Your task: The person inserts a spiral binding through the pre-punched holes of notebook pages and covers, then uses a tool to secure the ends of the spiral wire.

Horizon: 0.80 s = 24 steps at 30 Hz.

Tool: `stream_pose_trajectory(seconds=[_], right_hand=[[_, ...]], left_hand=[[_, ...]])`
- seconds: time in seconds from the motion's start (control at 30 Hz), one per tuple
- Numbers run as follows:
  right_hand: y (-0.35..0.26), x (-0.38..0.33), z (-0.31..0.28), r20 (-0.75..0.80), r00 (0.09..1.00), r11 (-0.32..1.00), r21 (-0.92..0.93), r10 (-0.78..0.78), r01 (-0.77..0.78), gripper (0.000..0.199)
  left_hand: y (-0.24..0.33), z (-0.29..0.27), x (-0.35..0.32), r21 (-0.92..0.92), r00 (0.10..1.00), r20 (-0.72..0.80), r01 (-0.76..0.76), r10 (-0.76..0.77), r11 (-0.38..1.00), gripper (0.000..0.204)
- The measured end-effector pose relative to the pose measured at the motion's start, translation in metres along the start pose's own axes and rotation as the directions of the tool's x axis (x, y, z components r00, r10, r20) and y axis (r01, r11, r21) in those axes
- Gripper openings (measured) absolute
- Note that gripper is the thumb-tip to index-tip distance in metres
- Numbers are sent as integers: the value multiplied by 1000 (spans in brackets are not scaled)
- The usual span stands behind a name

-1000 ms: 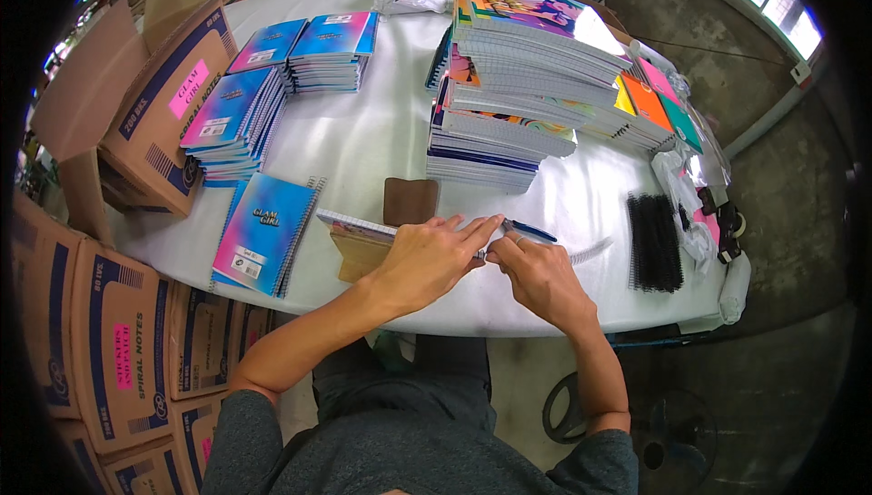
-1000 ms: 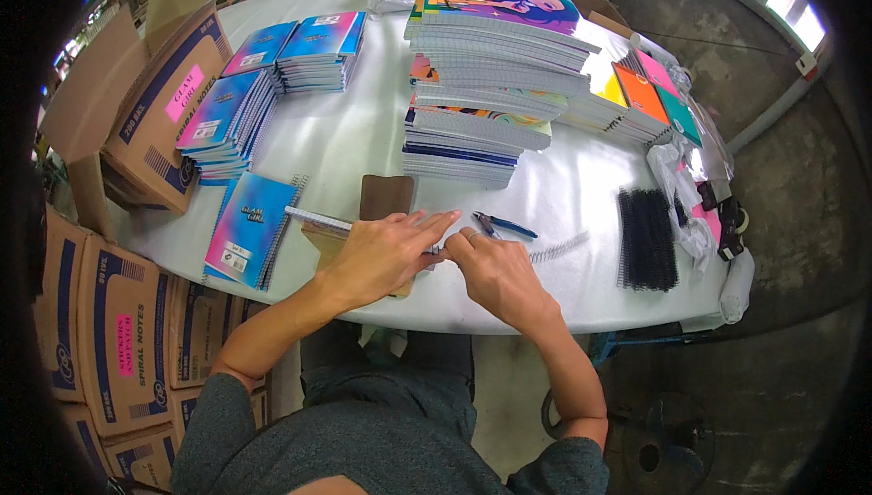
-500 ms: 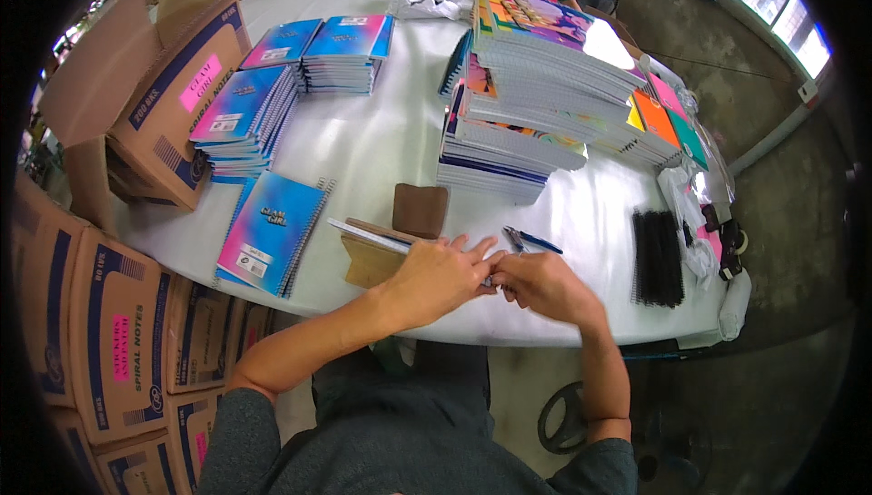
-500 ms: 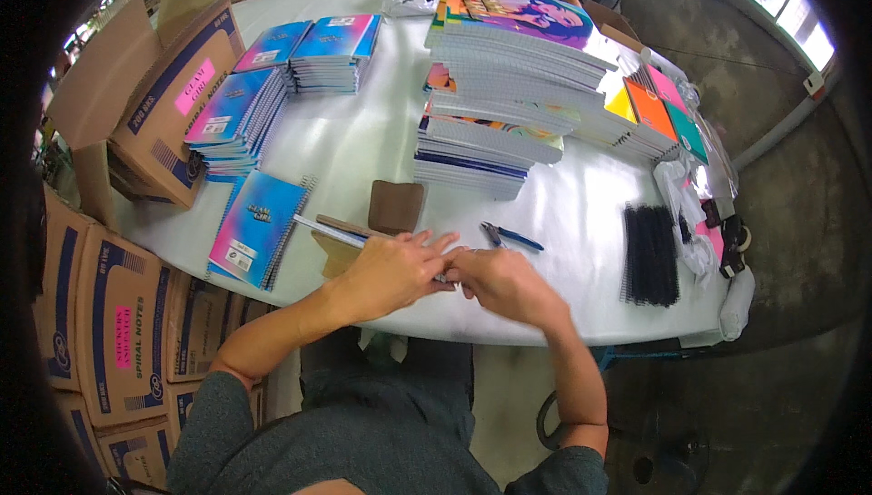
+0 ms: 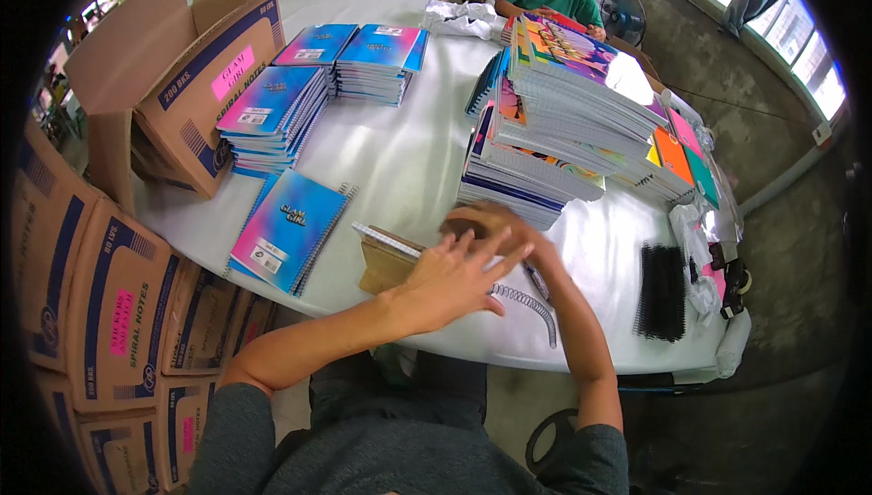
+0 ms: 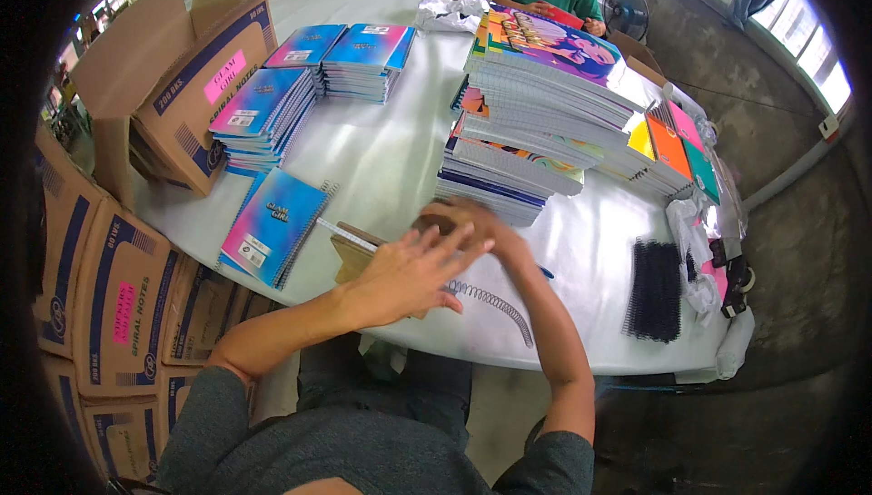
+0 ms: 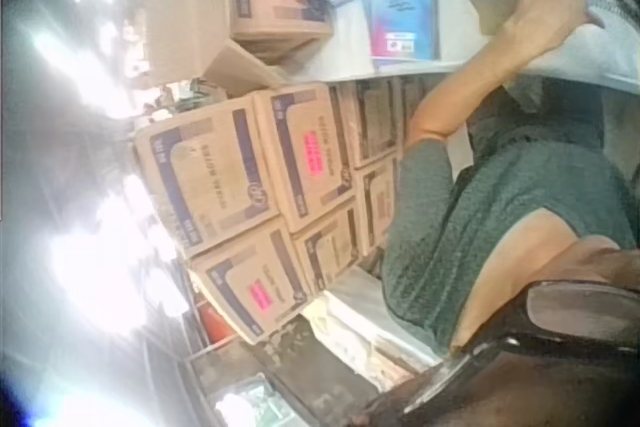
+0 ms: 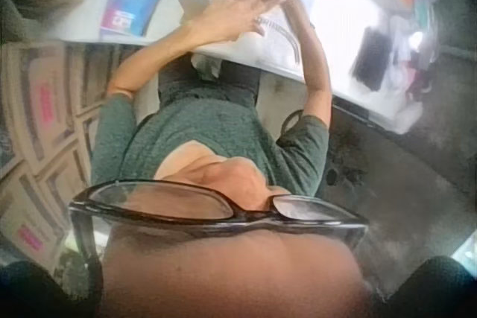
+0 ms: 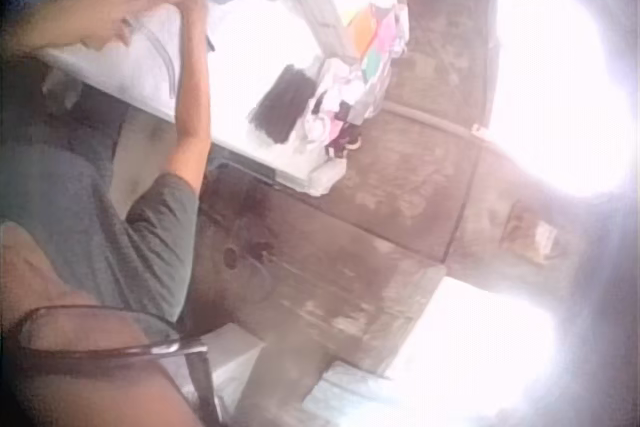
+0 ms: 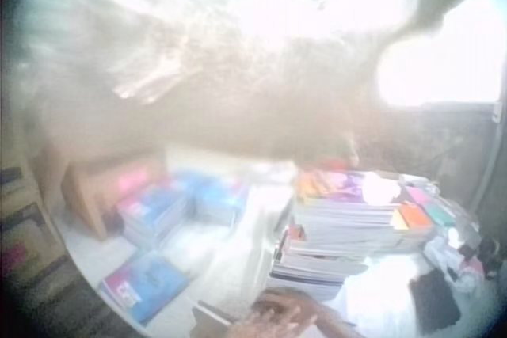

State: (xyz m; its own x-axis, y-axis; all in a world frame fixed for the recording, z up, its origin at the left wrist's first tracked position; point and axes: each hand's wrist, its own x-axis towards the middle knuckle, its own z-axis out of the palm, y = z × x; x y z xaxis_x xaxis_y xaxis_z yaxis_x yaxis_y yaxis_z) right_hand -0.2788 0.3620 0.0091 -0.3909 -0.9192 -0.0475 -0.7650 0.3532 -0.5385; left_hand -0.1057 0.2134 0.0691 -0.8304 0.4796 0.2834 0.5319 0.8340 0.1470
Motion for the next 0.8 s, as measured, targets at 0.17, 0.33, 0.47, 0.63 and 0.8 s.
stream_pose_trajectory(seconds=[0.17, 0.33, 0.47, 0.63, 0.8], right_hand=[[-47, -72, -59, 6, 991, 740, 666, -135, 97, 47], [-47, -83, -41, -72, 990, 708, 693, -119, 136, 48], [-56, -67, -33, 19, 997, 739, 673, -69, 38, 52], [-53, -70, -23, -341, 890, 230, 880, -304, 415, 45], [-60, -66, -32, 25, 993, 825, 554, 119, -112, 46]], left_hand=[[-15, 0, -11, -88, 934, -319, 142, -163, 986, 110], [-13, -1, -5, -97, 960, -237, 130, -150, 987, 109], [-18, 0, -7, -80, 950, -293, 85, -105, 993, 109], [-23, -4, -12, -30, 957, -245, 155, -157, 988, 108], [-26, -1, -11, -38, 949, -281, 137, -142, 990, 108]])
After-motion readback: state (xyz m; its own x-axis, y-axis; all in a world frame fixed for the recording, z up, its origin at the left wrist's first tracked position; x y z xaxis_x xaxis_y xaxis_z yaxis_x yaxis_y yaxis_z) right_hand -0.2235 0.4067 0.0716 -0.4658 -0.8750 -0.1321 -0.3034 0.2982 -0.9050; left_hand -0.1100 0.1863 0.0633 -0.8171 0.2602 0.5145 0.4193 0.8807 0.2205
